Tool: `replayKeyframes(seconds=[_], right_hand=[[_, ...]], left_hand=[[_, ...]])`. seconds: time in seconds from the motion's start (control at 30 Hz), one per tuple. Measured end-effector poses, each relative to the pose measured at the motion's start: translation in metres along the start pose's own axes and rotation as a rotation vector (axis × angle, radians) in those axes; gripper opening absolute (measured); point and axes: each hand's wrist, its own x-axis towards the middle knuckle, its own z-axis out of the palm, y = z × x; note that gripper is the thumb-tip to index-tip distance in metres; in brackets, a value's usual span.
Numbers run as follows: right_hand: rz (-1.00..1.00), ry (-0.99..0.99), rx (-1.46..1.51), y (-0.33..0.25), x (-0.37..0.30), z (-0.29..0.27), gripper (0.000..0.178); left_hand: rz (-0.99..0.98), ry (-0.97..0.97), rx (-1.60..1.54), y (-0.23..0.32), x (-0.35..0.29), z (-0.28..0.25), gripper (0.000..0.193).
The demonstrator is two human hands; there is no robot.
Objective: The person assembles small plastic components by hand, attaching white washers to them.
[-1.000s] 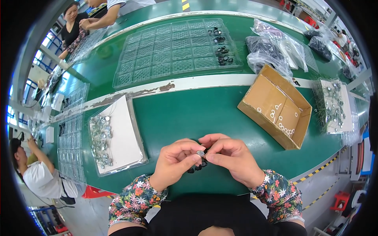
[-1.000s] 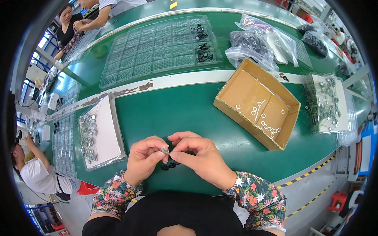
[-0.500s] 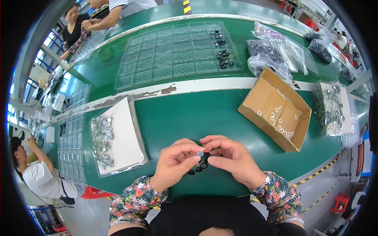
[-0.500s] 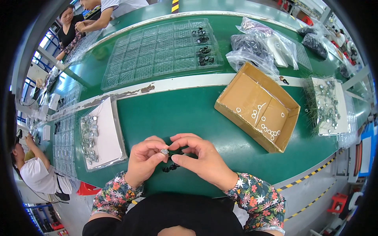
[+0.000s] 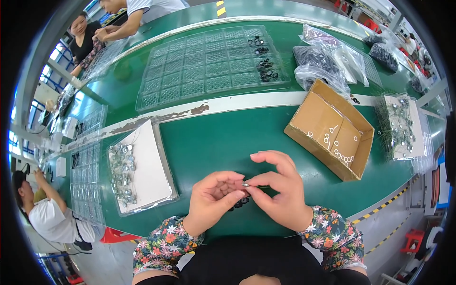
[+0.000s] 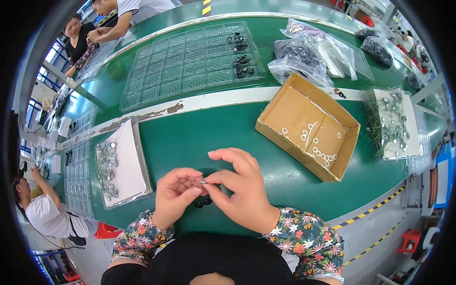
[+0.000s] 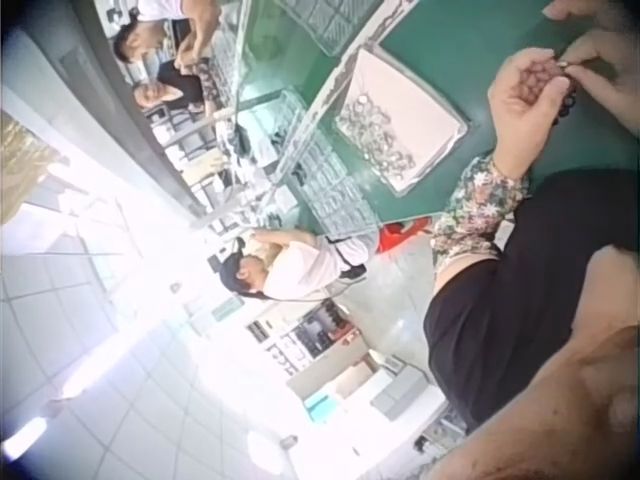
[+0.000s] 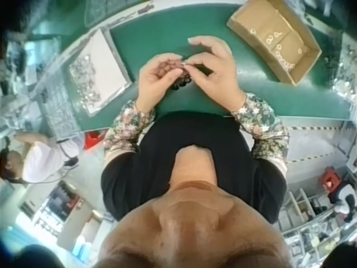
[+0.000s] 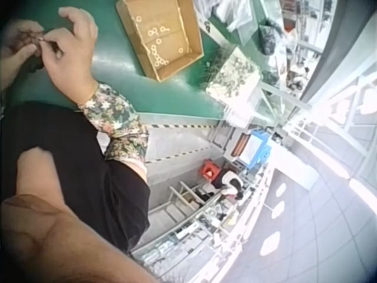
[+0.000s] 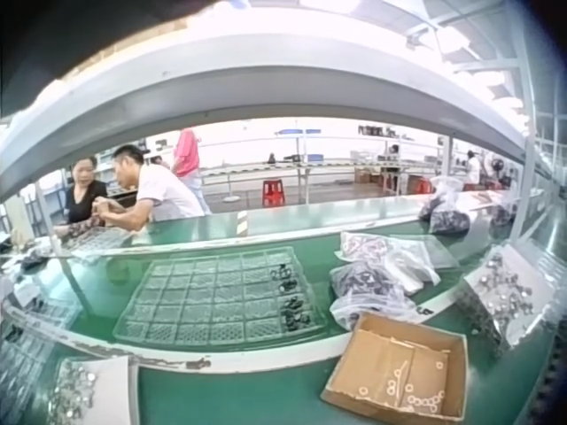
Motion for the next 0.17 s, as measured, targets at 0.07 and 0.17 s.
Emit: replayKeyframes(seconds=[0.07,0.17], right_hand=[[-0.228,0.048,-0.257,-0.0002,0.0,0.0017,0.014],[-0.338,0.043,-0.375,-0.0022,-0.0014,0.0021,0.015]], left_hand=[[0.015,-0.016,-0.034,-0.0056,-0.0007,-0.0041,0.024],[0.038,-0.015,-0.063,-0.0089,-0.001,-0.0059,0.029]])
